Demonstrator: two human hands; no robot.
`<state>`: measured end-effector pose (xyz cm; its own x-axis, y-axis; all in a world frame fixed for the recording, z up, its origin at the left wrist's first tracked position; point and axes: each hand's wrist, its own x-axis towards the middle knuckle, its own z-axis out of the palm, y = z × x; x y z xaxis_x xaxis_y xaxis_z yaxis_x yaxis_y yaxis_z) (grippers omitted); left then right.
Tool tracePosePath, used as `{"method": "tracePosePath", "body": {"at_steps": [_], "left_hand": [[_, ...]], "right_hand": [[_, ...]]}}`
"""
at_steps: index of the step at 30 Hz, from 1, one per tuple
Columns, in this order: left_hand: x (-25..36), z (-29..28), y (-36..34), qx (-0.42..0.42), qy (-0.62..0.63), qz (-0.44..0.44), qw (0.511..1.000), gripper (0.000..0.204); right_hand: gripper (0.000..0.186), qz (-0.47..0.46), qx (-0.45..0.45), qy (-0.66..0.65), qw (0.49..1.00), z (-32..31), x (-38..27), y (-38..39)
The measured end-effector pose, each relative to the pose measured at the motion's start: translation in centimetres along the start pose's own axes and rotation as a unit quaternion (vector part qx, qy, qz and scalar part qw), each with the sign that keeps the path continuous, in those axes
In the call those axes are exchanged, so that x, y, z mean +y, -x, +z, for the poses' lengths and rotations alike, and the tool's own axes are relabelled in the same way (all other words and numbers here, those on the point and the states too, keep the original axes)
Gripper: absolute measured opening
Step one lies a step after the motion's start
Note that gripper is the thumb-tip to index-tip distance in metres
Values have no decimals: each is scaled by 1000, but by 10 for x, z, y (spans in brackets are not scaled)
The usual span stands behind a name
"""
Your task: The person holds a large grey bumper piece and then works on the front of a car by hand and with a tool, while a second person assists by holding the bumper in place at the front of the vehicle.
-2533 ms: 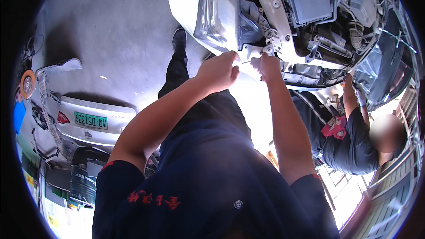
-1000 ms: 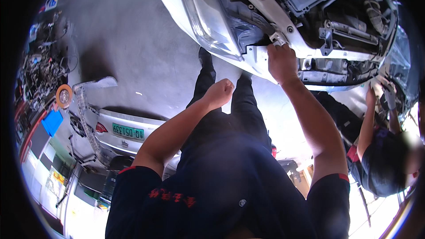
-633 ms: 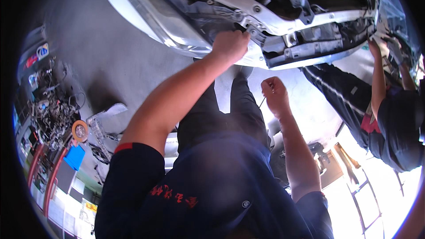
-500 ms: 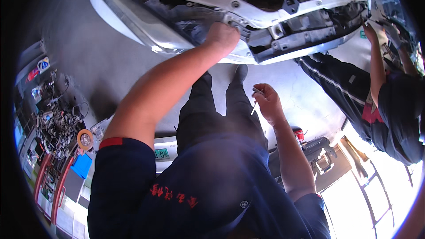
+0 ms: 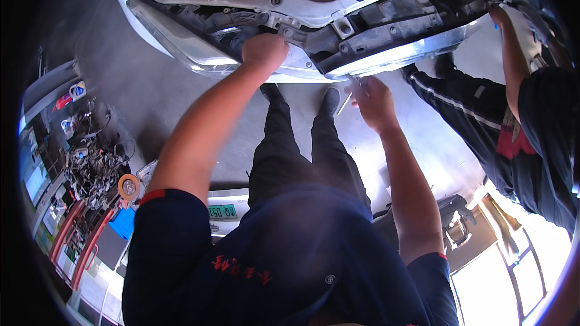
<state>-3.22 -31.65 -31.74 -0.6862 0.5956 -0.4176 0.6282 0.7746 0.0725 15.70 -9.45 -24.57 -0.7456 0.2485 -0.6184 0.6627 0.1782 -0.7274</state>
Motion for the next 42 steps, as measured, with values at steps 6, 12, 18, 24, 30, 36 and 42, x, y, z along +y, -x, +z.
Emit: {"method": "tracePosePath", "body": {"at_steps": [6, 12, 18, 24, 30, 36, 42], "left_hand": [[20, -22, 2, -13, 23, -136, 990, 30], [3, -2, 0, 22, -73, 14, 997, 18], [2, -1, -1, 13, -78, 27, 997, 17], [14, 0, 3, 7, 117, -135, 984, 25], [-2, 3, 1, 88, -21, -1, 996, 15], [-19, 12, 2, 110, -61, 76, 989, 11], [-5, 12, -12, 62, -122, 129, 982, 10]], "right_hand": [[26, -60, 27, 18, 998, -6, 6, -38], [30, -92, 78, 150, 981, 2, -3, -60], [32, -57, 78, 285, 954, 9, -9, -84], [34, -66, 98, 330, 937, 18, -23, -85], [33, 169, 60, -73, 981, 34, -34, -91], [31, 223, 39, -16, 974, 46, -60, -86], [28, 134, -129, 391, 902, 43, -29, -111]]}}
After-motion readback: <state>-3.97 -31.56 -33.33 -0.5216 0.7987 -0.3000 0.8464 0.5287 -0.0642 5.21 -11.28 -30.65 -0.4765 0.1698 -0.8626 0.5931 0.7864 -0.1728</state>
